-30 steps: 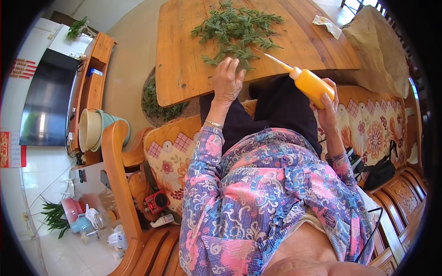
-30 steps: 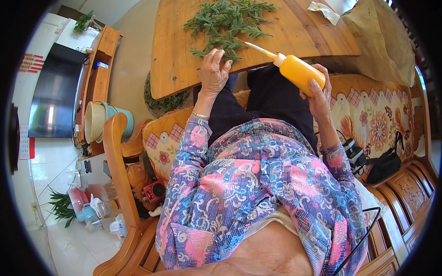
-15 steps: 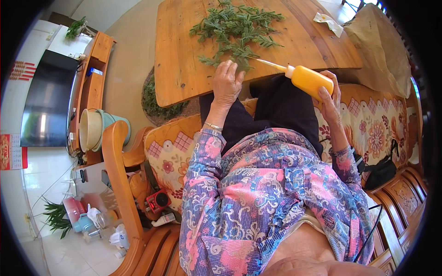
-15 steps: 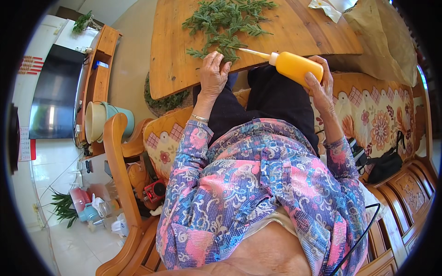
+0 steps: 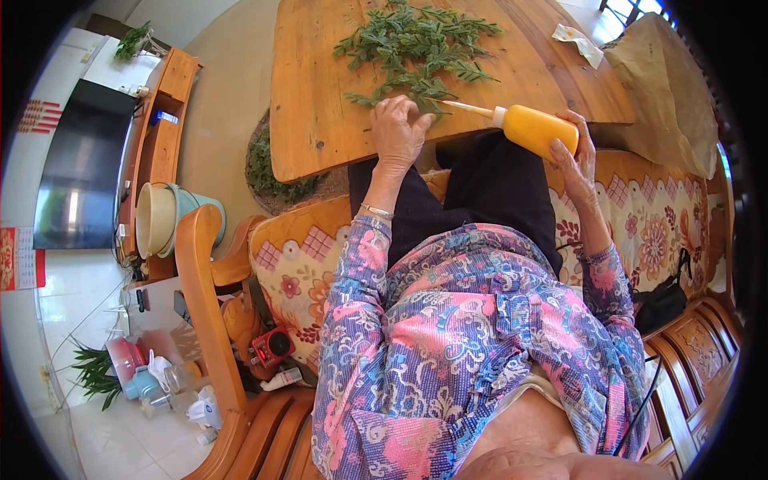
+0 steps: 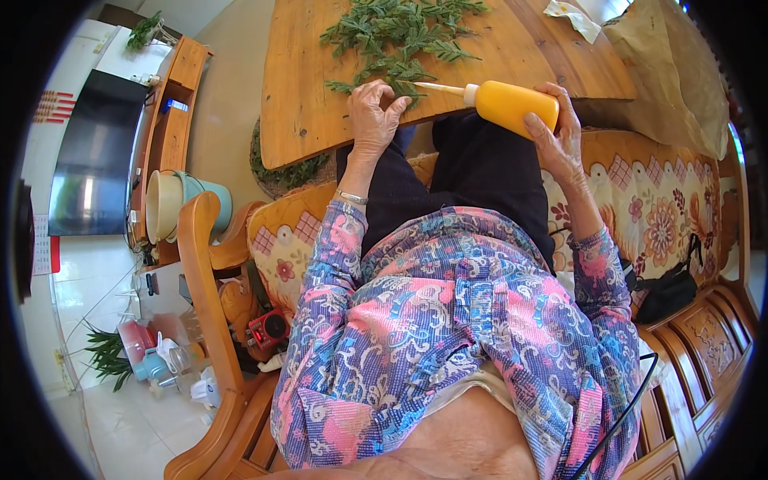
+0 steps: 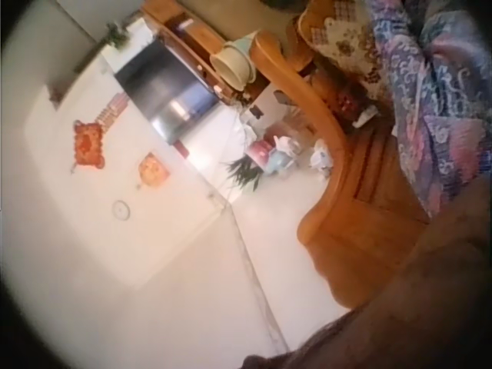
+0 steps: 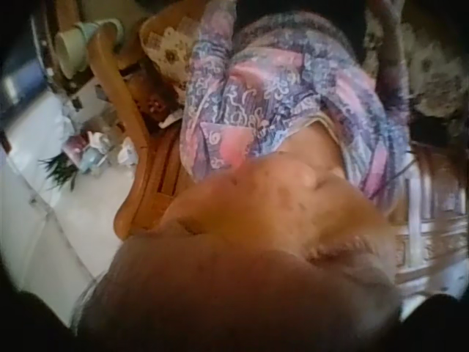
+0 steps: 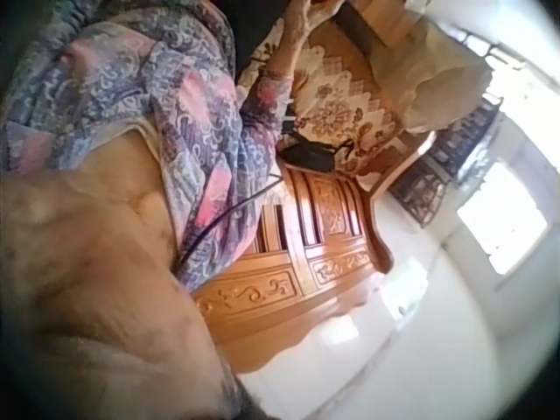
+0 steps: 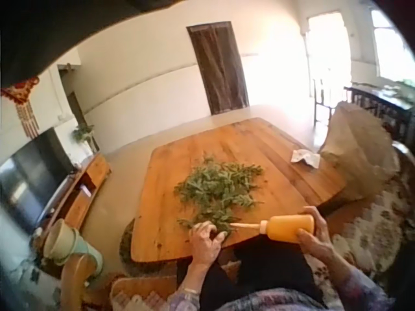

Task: Picking individual leaves from stems and placing them into a paper bag.

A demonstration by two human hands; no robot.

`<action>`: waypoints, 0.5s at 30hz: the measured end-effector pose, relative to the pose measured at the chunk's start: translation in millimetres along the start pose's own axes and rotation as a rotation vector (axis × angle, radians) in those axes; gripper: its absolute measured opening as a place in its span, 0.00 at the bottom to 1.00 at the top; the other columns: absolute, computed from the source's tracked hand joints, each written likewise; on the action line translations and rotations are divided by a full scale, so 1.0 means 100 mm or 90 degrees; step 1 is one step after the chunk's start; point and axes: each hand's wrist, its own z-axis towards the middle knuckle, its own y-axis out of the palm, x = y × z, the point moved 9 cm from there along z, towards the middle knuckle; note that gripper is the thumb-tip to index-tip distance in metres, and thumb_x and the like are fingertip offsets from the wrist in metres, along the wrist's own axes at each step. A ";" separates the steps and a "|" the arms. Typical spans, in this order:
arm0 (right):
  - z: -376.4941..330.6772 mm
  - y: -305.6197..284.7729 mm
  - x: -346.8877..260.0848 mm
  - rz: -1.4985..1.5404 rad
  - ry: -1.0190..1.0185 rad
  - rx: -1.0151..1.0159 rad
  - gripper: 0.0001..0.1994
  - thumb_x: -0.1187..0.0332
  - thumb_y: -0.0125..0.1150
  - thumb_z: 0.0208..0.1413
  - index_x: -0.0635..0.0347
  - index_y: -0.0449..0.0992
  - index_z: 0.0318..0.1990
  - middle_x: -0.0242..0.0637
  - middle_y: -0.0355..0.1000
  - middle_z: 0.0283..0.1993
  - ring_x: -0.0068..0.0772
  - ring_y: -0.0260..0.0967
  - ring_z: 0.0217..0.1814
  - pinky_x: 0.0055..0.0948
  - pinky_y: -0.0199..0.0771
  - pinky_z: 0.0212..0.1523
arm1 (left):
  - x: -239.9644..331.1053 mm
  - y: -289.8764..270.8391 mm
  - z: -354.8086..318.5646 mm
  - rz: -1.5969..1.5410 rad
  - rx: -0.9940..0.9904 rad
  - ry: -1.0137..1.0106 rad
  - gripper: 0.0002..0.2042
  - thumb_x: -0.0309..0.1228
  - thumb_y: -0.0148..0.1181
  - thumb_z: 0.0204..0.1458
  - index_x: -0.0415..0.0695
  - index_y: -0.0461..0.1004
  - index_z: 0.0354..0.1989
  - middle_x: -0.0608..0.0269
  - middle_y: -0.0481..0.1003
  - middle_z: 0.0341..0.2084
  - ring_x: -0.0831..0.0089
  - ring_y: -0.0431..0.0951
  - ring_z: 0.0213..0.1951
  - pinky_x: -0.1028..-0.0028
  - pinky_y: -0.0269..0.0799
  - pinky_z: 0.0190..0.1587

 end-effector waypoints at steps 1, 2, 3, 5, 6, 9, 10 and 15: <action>0.01 -0.01 0.00 0.001 -0.004 0.000 0.23 0.59 0.64 0.51 0.55 0.65 0.52 0.37 0.65 0.43 0.27 0.63 0.41 0.23 0.67 0.43 | 0.00 0.01 0.00 0.005 -0.001 -0.020 0.14 0.37 0.67 0.41 0.44 0.71 0.30 0.65 0.74 0.33 0.66 0.70 0.37 0.71 0.63 0.46; 0.02 -0.01 0.01 0.001 -0.009 0.000 0.23 0.59 0.64 0.51 0.55 0.65 0.52 0.37 0.65 0.43 0.27 0.63 0.41 0.23 0.67 0.43 | -0.01 0.01 0.00 0.009 -0.002 -0.040 0.14 0.38 0.68 0.40 0.44 0.71 0.30 0.66 0.74 0.33 0.66 0.69 0.36 0.71 0.62 0.46; 0.03 -0.01 0.00 0.002 -0.013 0.001 0.23 0.60 0.64 0.51 0.55 0.65 0.52 0.37 0.65 0.44 0.27 0.63 0.40 0.22 0.67 0.43 | -0.03 0.02 0.00 0.014 -0.004 -0.059 0.15 0.38 0.68 0.40 0.45 0.71 0.31 0.66 0.74 0.32 0.67 0.69 0.36 0.71 0.62 0.47; 0.05 0.00 -0.01 0.001 -0.013 -0.005 0.22 0.61 0.64 0.51 0.55 0.65 0.52 0.37 0.65 0.44 0.27 0.63 0.40 0.22 0.67 0.43 | -0.04 0.03 -0.01 0.007 0.007 -0.068 0.15 0.38 0.69 0.39 0.45 0.71 0.30 0.67 0.73 0.32 0.67 0.69 0.36 0.71 0.61 0.47; 0.06 0.00 -0.02 0.000 -0.013 -0.009 0.22 0.61 0.64 0.51 0.56 0.65 0.52 0.37 0.65 0.44 0.28 0.63 0.40 0.22 0.67 0.43 | -0.06 0.02 -0.01 0.000 0.018 -0.075 0.16 0.39 0.69 0.38 0.45 0.71 0.30 0.67 0.73 0.31 0.68 0.68 0.37 0.71 0.61 0.47; 0.07 0.01 -0.04 -0.001 -0.015 -0.017 0.22 0.62 0.64 0.51 0.56 0.65 0.52 0.37 0.64 0.44 0.28 0.62 0.40 0.22 0.67 0.43 | -0.09 0.02 -0.01 -0.014 0.039 -0.089 0.17 0.39 0.71 0.36 0.46 0.71 0.30 0.68 0.73 0.31 0.68 0.68 0.37 0.71 0.61 0.47; 0.08 0.02 -0.06 -0.010 -0.023 -0.021 0.22 0.63 0.64 0.51 0.56 0.65 0.52 0.37 0.64 0.44 0.28 0.62 0.40 0.23 0.67 0.43 | -0.10 0.02 0.00 -0.012 0.034 -0.091 0.17 0.39 0.71 0.36 0.46 0.71 0.30 0.68 0.72 0.31 0.68 0.68 0.37 0.71 0.61 0.47; 0.10 0.11 -0.16 -0.046 -0.050 -0.038 0.22 0.65 0.64 0.51 0.56 0.65 0.52 0.37 0.64 0.44 0.28 0.62 0.40 0.23 0.67 0.42 | -0.13 0.05 0.01 -0.008 0.017 -0.100 0.19 0.40 0.72 0.34 0.46 0.70 0.30 0.67 0.72 0.30 0.68 0.68 0.37 0.71 0.61 0.47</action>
